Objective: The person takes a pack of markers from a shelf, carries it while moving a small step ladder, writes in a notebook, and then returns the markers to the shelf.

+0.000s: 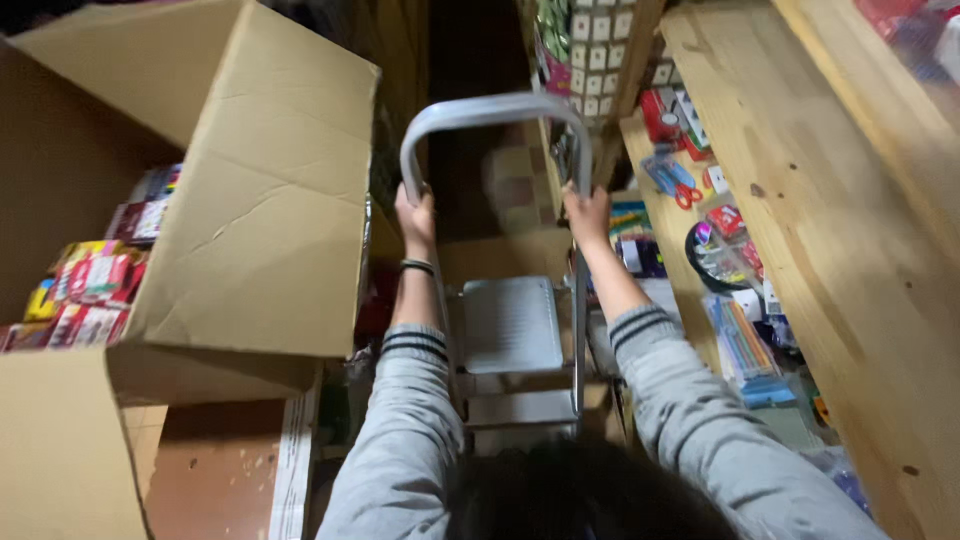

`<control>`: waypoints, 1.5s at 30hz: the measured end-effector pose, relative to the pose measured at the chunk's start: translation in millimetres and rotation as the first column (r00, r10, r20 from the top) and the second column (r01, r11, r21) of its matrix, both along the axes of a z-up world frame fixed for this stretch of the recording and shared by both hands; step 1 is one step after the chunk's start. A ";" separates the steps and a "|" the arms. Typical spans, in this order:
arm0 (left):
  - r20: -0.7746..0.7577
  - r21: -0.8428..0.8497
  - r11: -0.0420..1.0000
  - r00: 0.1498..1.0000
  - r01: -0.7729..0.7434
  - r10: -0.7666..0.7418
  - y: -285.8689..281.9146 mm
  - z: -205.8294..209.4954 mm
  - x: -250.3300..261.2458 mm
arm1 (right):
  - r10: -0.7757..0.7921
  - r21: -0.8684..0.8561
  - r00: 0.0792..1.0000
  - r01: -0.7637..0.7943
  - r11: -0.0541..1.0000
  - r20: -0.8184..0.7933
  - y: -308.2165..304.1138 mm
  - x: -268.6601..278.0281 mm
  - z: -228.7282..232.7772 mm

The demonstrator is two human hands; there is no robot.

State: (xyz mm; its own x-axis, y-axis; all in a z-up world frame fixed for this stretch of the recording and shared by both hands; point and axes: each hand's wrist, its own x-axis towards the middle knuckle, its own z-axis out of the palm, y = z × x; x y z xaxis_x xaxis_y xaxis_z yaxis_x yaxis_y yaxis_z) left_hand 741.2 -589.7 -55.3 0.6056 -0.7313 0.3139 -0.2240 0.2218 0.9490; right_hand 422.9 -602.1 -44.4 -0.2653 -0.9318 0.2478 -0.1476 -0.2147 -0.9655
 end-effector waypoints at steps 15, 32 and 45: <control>-0.049 -0.057 0.998 0.999 -0.019 0.017 -55.7 22.5 10.2 | -0.068 -0.234 0.997 0.061 0.970 -0.021 -58.4 27.3 29.7; -0.077 -0.067 0.998 0.997 0.011 -0.016 23.5 35.2 -17.9 | -0.032 -0.048 0.999 0.033 0.998 0.007 10.7 14.9 33.4; 0.130 -0.112 0.991 0.990 0.077 -0.062 56.6 97.2 -52.2 | 0.110 -0.079 0.991 -0.105 0.991 0.071 38.6 -14.8 91.1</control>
State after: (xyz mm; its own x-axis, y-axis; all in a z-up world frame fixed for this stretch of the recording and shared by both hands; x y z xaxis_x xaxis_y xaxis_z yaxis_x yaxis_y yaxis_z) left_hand 689.0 -533.1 41.9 0.5049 -0.7243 0.4696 -0.3202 0.3480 0.8811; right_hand 408.1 -563.5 46.6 -0.1849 -0.9354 0.3013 -0.0475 -0.2978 -0.9535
